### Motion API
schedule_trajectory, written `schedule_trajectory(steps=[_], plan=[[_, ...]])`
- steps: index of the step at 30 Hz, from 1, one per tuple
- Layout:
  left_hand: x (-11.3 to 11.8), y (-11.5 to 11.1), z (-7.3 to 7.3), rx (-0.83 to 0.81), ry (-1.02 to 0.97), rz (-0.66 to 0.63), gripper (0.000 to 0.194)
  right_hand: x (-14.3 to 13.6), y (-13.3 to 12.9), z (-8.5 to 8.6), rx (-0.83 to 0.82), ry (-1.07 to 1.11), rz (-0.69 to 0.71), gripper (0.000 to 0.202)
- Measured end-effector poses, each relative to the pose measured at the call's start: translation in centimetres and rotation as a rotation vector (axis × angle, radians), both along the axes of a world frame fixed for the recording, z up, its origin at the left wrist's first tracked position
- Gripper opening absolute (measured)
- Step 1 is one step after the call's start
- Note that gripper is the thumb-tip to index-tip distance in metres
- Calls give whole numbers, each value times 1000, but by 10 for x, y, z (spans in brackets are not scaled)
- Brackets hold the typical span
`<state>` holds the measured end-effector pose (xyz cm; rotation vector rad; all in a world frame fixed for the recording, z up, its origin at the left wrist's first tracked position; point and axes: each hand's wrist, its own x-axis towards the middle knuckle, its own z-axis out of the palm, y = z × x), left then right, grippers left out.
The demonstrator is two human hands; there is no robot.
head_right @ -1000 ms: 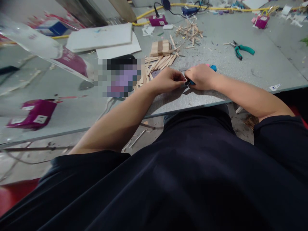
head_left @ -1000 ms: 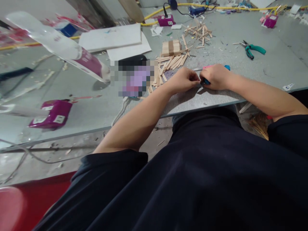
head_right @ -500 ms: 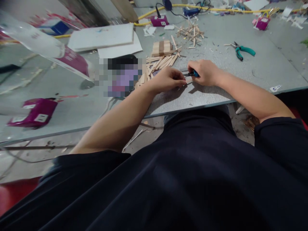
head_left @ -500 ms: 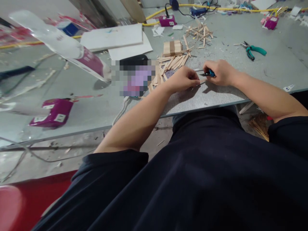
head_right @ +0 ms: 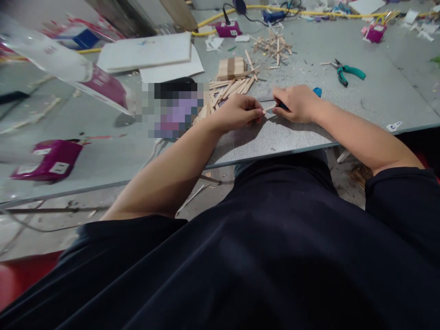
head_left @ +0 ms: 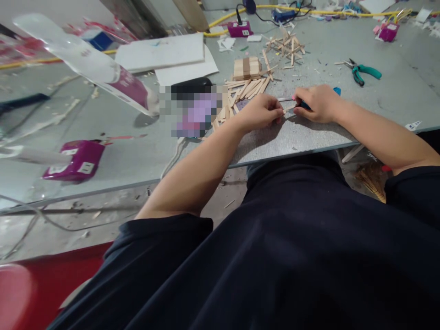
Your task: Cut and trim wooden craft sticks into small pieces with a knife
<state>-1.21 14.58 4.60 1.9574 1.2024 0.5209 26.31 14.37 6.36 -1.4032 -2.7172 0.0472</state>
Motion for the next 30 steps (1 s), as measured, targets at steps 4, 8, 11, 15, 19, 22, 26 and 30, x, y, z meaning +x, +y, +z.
schedule_trajectory(steps=[4,8,11,15,19,22,26,30], plan=[[5,-8,5,-105,-130,59,18,-6,-8,4,51,-14,-72,58],[12,-14,7,-148,-203,82,19,-13,-17,7,86,13,-94,59],[16,-18,7,-156,-231,89,21,-18,-22,6,82,32,-107,58],[18,-19,6,-146,-271,108,24,-21,-23,4,111,43,-132,57],[18,-16,2,-111,-310,113,24,-20,-21,2,138,51,-153,59],[18,-13,-2,-107,-337,131,24,-17,-17,1,148,84,-183,65],[18,-13,-4,-135,-334,155,22,-9,-9,0,189,146,-266,67],[19,-15,-1,-143,-337,180,20,-7,-5,-4,193,169,-197,63]])
